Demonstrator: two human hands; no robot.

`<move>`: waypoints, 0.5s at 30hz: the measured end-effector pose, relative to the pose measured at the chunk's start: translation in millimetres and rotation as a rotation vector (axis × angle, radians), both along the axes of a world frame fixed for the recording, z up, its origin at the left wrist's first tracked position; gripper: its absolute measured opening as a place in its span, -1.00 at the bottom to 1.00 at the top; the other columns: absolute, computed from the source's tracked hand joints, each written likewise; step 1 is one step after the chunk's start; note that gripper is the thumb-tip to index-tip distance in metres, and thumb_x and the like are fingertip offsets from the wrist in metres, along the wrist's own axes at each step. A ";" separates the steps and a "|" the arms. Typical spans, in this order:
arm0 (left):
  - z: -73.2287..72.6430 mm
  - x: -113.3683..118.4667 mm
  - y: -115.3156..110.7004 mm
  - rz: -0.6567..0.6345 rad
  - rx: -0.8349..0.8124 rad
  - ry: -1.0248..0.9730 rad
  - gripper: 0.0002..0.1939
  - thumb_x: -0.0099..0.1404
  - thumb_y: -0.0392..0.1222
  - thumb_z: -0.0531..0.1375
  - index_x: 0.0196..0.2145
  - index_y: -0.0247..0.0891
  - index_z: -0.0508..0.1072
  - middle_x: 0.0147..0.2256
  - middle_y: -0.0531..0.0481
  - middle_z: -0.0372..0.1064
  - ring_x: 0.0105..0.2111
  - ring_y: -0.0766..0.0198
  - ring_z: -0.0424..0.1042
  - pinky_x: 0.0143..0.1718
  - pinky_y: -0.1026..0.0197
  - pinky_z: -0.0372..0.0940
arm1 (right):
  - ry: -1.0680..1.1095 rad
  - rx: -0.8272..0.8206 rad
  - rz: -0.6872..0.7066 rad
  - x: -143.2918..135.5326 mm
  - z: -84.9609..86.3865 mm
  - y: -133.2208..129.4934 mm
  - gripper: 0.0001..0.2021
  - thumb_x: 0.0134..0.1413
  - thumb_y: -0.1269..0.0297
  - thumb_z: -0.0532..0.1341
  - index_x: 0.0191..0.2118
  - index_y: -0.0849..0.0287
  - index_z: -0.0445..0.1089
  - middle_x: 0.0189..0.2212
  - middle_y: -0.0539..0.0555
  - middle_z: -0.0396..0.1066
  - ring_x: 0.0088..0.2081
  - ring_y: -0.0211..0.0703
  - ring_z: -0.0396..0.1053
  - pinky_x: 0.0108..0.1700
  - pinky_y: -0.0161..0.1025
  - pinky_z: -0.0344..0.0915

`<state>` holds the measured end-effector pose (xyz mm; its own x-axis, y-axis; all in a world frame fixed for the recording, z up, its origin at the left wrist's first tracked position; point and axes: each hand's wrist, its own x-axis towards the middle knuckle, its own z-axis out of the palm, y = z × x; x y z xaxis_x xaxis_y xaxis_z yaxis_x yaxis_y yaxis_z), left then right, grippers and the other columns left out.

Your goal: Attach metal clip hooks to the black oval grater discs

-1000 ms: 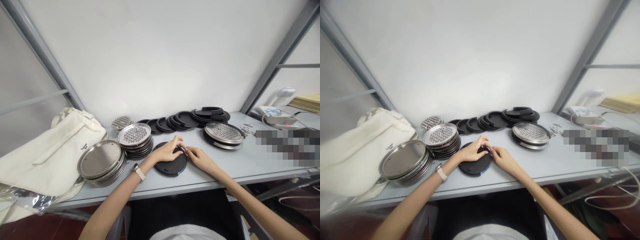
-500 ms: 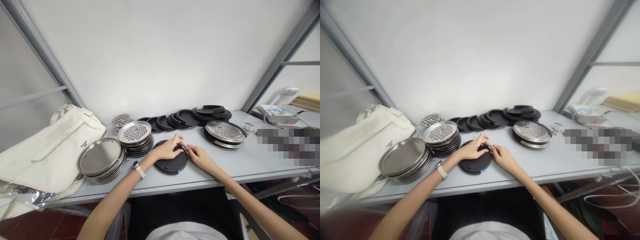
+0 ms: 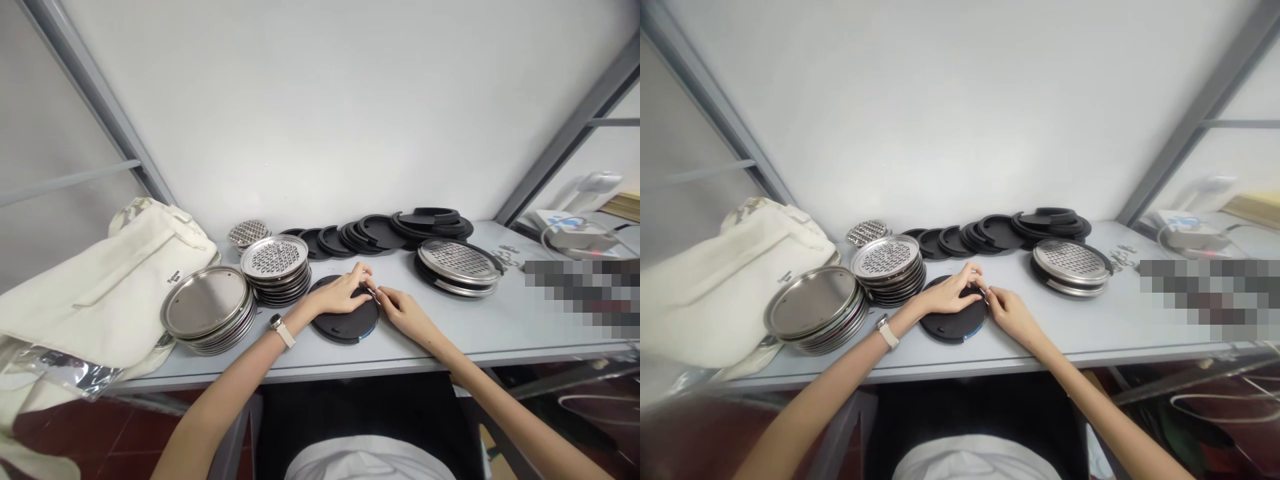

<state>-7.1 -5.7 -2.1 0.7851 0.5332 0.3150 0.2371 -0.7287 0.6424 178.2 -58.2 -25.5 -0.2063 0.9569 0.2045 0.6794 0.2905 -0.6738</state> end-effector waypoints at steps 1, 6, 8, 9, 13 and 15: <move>0.3 0.4 -0.2 -0.007 -0.003 -0.006 -0.59 0.28 -0.30 0.12 0.03 -0.20 0.04 -0.09 -0.16 0.32 -0.02 0.13 0.35 0.01 0.06 0.24 | -0.002 0.003 0.000 -0.1 0.1 -0.5 -0.66 0.23 0.11 -0.09 -0.54 0.11 0.10 -0.63 -0.03 0.22 -0.53 -0.19 0.18 -0.42 -0.28 0.08; 2.0 0.8 -0.3 -0.031 -0.020 -0.016 -0.60 0.28 -0.33 0.11 0.01 -0.21 0.04 -0.12 -0.14 0.34 -0.03 0.16 0.36 0.00 0.08 0.24 | 0.002 0.014 0.008 -0.2 0.7 -1.8 -0.66 0.23 0.11 -0.09 -0.54 0.11 0.10 -0.61 -0.01 0.27 -0.53 -0.19 0.20 -0.42 -0.28 0.10; 1.3 0.1 0.3 -0.026 -0.007 -0.014 -0.60 0.28 -0.33 0.12 0.01 -0.21 0.04 -0.12 -0.14 0.34 -0.04 0.14 0.36 -0.01 0.08 0.24 | -0.003 0.018 0.005 -0.1 0.5 -1.7 -0.65 0.23 0.11 -0.09 -0.54 0.11 0.10 -0.60 0.00 0.29 -0.53 -0.18 0.21 -0.42 -0.27 0.11; 0.7 -0.3 0.7 -0.023 0.002 -0.013 -0.60 0.28 -0.32 0.12 0.01 -0.21 0.04 -0.12 -0.15 0.34 -0.04 0.14 0.36 -0.01 0.08 0.25 | -0.007 0.020 0.004 0.0 0.3 -1.6 -0.65 0.23 0.11 -0.09 -0.54 0.11 0.10 -0.60 0.00 0.29 -0.53 -0.18 0.21 -0.42 -0.27 0.11; -0.8 -1.4 1.1 -0.025 0.006 -0.015 -0.61 0.29 -0.31 0.12 0.01 -0.21 0.05 -0.11 -0.15 0.33 -0.04 0.13 0.36 -0.02 0.07 0.25 | -0.006 0.033 0.005 0.4 -0.9 -1.3 -0.65 0.24 0.12 -0.09 -0.54 0.11 0.09 -0.60 0.00 0.29 -0.53 -0.20 0.21 -0.43 -0.28 0.11; -0.4 -1.3 0.5 -0.029 -0.001 -0.015 -0.61 0.29 -0.31 0.12 0.01 -0.20 0.05 -0.11 -0.15 0.33 -0.03 0.12 0.36 -0.01 0.07 0.25 | -0.002 0.038 0.006 0.3 -1.2 -1.4 -0.65 0.24 0.12 -0.09 -0.54 0.12 0.09 -0.61 -0.01 0.28 -0.53 -0.21 0.21 -0.43 -0.28 0.11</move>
<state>-8.4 -5.2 -2.5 0.7954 0.5109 0.3260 0.2067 -0.7344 0.6465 178.4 -59.6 -26.7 -0.2125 0.9471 0.2407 0.6788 0.3202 -0.6608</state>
